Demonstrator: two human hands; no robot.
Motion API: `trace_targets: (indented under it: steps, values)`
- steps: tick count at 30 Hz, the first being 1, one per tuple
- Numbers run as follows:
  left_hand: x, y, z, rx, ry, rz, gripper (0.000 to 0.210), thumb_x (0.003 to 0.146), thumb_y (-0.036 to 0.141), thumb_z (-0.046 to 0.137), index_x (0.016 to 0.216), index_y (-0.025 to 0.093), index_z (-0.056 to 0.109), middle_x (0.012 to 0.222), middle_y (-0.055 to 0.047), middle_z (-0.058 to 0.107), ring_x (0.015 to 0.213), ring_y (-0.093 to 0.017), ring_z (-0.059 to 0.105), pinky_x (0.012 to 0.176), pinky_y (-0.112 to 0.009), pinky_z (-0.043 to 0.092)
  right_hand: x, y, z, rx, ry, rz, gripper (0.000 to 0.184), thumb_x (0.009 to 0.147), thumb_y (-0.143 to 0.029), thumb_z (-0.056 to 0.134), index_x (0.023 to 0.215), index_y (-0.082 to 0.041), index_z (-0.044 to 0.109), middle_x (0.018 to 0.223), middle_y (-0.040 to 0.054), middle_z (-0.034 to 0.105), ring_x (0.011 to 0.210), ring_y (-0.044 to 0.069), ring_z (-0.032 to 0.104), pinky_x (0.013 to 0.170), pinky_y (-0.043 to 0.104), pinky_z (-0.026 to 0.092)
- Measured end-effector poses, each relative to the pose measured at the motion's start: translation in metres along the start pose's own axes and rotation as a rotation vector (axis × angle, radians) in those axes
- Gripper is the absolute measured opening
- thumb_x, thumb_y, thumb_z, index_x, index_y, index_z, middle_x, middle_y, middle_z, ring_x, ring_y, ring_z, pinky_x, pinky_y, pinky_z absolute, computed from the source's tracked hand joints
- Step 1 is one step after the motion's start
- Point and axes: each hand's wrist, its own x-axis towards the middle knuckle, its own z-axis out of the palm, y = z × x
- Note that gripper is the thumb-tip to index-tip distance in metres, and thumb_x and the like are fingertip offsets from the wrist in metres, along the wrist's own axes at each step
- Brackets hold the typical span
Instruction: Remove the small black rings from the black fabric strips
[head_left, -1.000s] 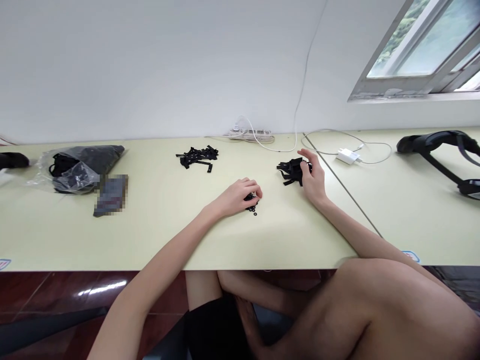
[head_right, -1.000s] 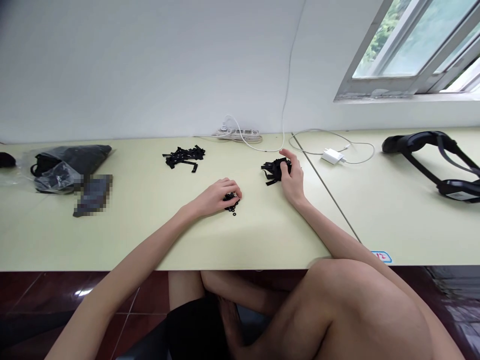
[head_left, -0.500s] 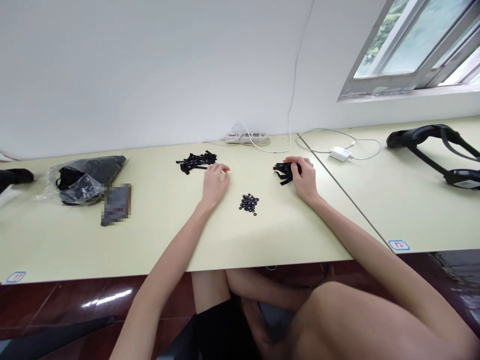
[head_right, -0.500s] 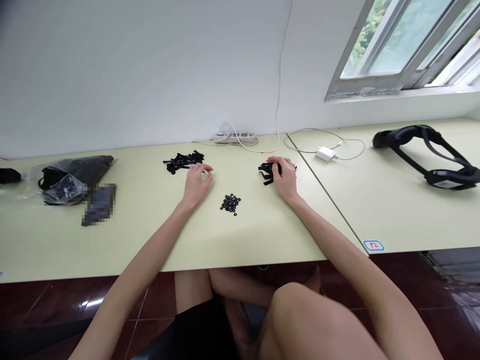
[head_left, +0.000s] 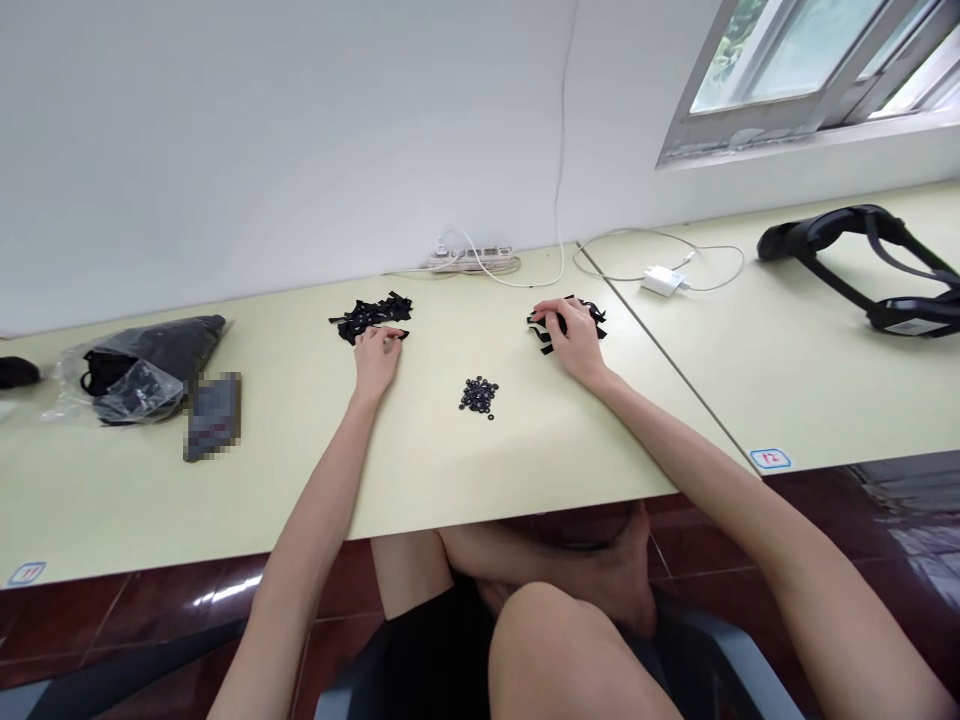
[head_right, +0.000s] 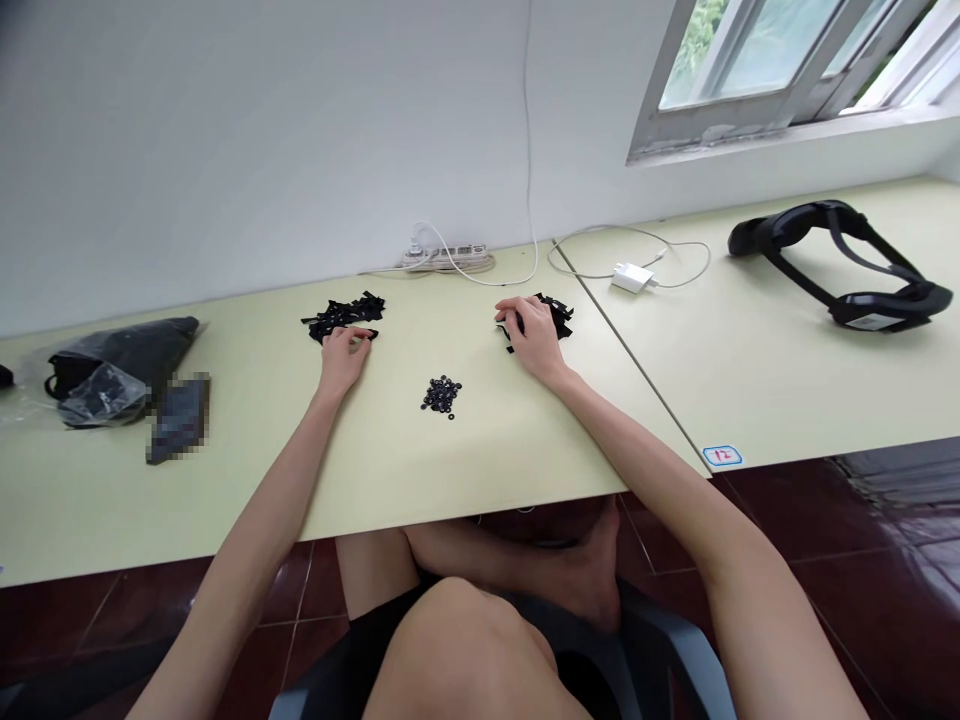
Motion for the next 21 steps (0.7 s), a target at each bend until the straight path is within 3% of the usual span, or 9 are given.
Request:
trace_targets:
  steps: [7, 13, 17, 21]
  values:
    - [-0.001, 0.0, 0.001, -0.001, -0.015, 0.006, 0.02, 0.1, 0.018, 0.056, 0.112, 0.022, 0.073, 0.129, -0.014, 0.07, 0.122, -0.034, 0.061, 0.118, -0.051, 0.044, 0.001, -0.003, 0.002, 0.0, -0.056, -0.027, 0.025, 0.11, -0.029, 0.048, 0.11, -0.029, 0.074, 0.105, 0.0084, 0.086, 0.114, 0.035, 0.07, 0.116, 0.059, 0.046]
    - [-0.001, 0.001, 0.002, -0.019, -0.032, 0.031, 0.009, 0.096, 0.019, 0.068, 0.103, 0.021, 0.071, 0.123, -0.013, 0.069, 0.114, -0.032, 0.063, 0.12, -0.051, 0.045, -0.002, 0.001, 0.003, -0.028, -0.037, -0.06, 0.022, 0.107, -0.026, 0.051, 0.105, -0.027, 0.073, 0.097, 0.0077, 0.085, 0.107, 0.034, 0.072, 0.111, 0.057, 0.05]
    - [0.001, 0.004, 0.005, -0.196, 0.071, 0.149, 0.006, 0.093, 0.019, 0.072, 0.098, 0.021, 0.07, 0.121, -0.011, 0.066, 0.102, -0.026, 0.062, 0.103, -0.042, 0.053, -0.008, -0.005, 0.002, 0.001, -0.068, -0.084, 0.023, 0.106, -0.021, 0.052, 0.107, -0.027, 0.074, 0.099, 0.0068, 0.085, 0.108, 0.032, 0.072, 0.109, 0.054, 0.051]
    - [-0.01, 0.027, 0.016, -0.469, 0.052, 0.145, 0.011, 0.096, 0.029, 0.076, 0.098, 0.023, 0.067, 0.113, -0.005, 0.067, 0.075, -0.016, 0.058, 0.079, -0.034, 0.053, -0.015, -0.017, 0.004, 0.037, -0.138, -0.123, 0.021, 0.108, -0.021, 0.053, 0.108, -0.029, 0.073, 0.097, 0.0051, 0.083, 0.107, 0.031, 0.071, 0.106, 0.053, 0.053]
